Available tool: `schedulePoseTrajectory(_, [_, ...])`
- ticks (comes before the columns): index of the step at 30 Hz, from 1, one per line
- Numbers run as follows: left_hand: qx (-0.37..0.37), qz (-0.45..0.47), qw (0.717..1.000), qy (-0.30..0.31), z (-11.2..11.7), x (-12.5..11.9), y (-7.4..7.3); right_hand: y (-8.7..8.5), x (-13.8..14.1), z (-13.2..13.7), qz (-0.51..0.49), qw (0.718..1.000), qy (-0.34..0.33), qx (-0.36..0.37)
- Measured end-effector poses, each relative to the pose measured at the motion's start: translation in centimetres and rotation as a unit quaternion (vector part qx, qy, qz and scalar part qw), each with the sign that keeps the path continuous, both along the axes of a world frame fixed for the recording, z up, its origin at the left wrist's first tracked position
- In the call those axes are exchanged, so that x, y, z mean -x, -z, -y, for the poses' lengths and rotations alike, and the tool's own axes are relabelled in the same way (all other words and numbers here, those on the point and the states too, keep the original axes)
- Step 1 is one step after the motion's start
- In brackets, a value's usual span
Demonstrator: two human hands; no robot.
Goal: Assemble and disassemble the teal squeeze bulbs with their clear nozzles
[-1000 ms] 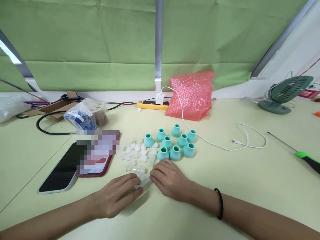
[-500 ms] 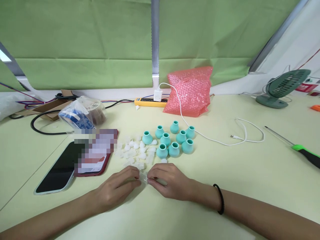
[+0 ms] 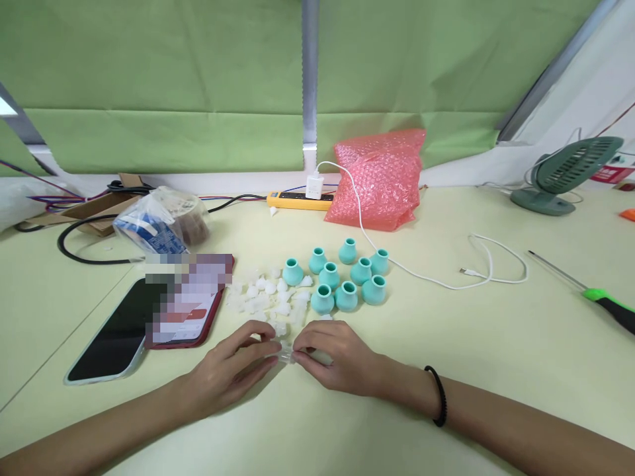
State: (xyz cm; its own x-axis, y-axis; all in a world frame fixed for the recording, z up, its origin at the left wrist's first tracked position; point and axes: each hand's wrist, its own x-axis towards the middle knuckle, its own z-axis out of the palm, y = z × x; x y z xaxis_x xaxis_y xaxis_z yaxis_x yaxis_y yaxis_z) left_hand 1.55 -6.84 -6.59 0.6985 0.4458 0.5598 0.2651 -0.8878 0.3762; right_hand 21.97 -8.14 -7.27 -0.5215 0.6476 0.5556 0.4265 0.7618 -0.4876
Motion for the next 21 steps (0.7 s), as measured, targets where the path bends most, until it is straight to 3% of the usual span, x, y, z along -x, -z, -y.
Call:
schedulePoseTrajectory(6, [0.075, 0.045, 0.996, -0.002, -0.42, 0.19, 0.76, -0.12, 0.26, 0.01, -0.012, 1.0, -0.003, -0.011])
schedulePoseTrajectory(21, [-0.106, -0.088, 0.99, 0.041, -0.1, 0.16, 0.27, -0.41, 0.32, 0.43, 0.0, 1.0, -0.022, -0.011])
